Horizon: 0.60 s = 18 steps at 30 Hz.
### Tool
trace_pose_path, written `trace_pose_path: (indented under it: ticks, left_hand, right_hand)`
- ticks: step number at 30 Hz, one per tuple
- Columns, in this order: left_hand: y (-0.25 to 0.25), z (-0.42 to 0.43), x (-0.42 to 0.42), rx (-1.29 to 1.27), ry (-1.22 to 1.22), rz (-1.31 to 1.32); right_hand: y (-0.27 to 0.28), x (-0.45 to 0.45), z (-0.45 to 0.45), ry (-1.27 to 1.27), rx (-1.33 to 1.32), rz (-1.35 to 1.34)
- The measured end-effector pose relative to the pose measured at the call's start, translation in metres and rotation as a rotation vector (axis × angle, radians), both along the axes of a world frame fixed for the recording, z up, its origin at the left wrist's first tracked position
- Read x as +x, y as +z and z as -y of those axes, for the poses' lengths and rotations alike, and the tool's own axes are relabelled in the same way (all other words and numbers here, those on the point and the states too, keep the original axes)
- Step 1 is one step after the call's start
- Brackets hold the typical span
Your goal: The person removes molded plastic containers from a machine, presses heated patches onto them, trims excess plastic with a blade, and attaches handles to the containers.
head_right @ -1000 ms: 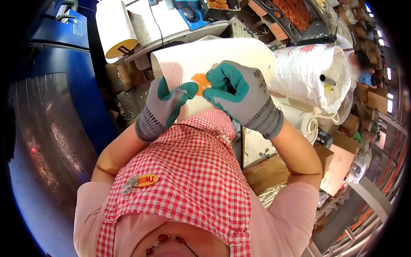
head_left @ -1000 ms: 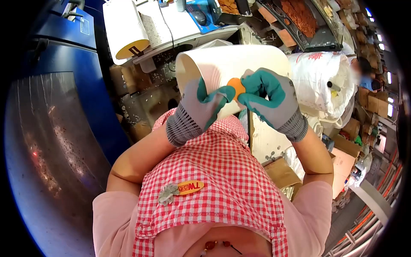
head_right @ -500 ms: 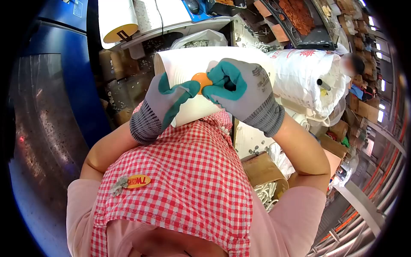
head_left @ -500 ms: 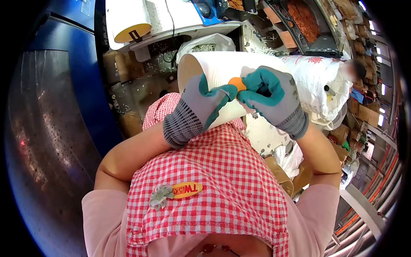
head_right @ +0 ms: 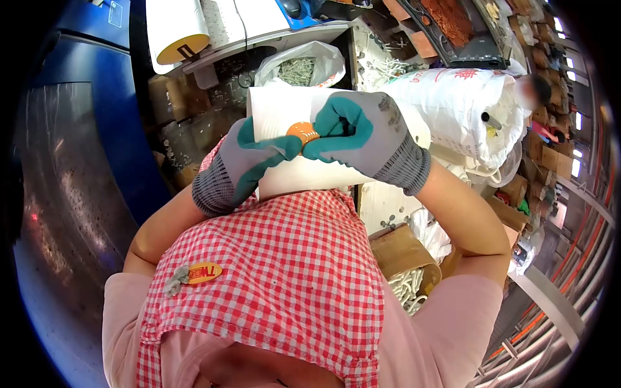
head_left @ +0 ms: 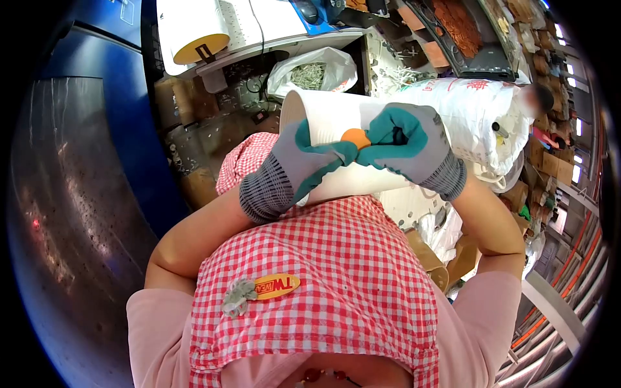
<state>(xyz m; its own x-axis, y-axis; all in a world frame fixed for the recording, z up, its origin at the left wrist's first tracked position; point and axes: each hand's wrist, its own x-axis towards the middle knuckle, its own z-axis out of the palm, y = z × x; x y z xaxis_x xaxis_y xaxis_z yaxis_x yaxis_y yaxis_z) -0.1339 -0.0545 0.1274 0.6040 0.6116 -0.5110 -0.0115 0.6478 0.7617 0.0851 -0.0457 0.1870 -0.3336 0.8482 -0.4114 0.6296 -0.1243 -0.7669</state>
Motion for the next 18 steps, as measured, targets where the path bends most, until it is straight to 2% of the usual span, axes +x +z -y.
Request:
trace_pose_path:
  ticks: [2,5,7,8,11,12,14,16,17,18]
  left_hand:
    - [-0.004,0.002,-0.004,-0.039,-0.040,-0.051]
    - [-0.004,0.006,-0.005,0.131,-0.135,-0.122]
    - [0.002,0.002,-0.004,-0.039,-0.097,-0.080]
    - [0.006,0.002,-0.005,-0.043,-0.102,-0.079]
    - [0.012,0.002,-0.010,0.032,-0.137,-0.078]
    - [0.010,0.005,-0.010,0.201,-0.140,-0.130]
    - [0.006,0.007,-0.009,0.374,-0.143,-0.183]
    - [0.002,0.009,-0.004,0.301,-0.128,-0.263]
    - [-0.001,0.011,-0.003,0.277,-0.127,-0.290]
    - [-0.005,0.014,-0.004,0.276,-0.059,-0.191]
  right_hand:
    - [0.000,-0.002,0.002,-0.042,-0.015,-0.032]
    - [0.006,-0.001,0.003,-0.027,-0.117,-0.024]
    - [0.009,0.000,-0.001,0.068,-0.052,0.029]
    - [0.009,-0.001,0.000,0.063,-0.056,0.030]
    - [0.006,-0.009,-0.001,0.046,-0.053,0.052]
    - [0.005,-0.011,-0.001,0.037,-0.053,0.098]
    - [0.006,-0.019,-0.005,0.030,-0.049,0.142]
    - [0.010,-0.025,-0.008,0.137,0.007,0.309]
    - [0.008,-0.024,-0.008,0.130,0.006,0.307]
    - [0.004,-0.022,-0.008,0.128,-0.001,0.270]
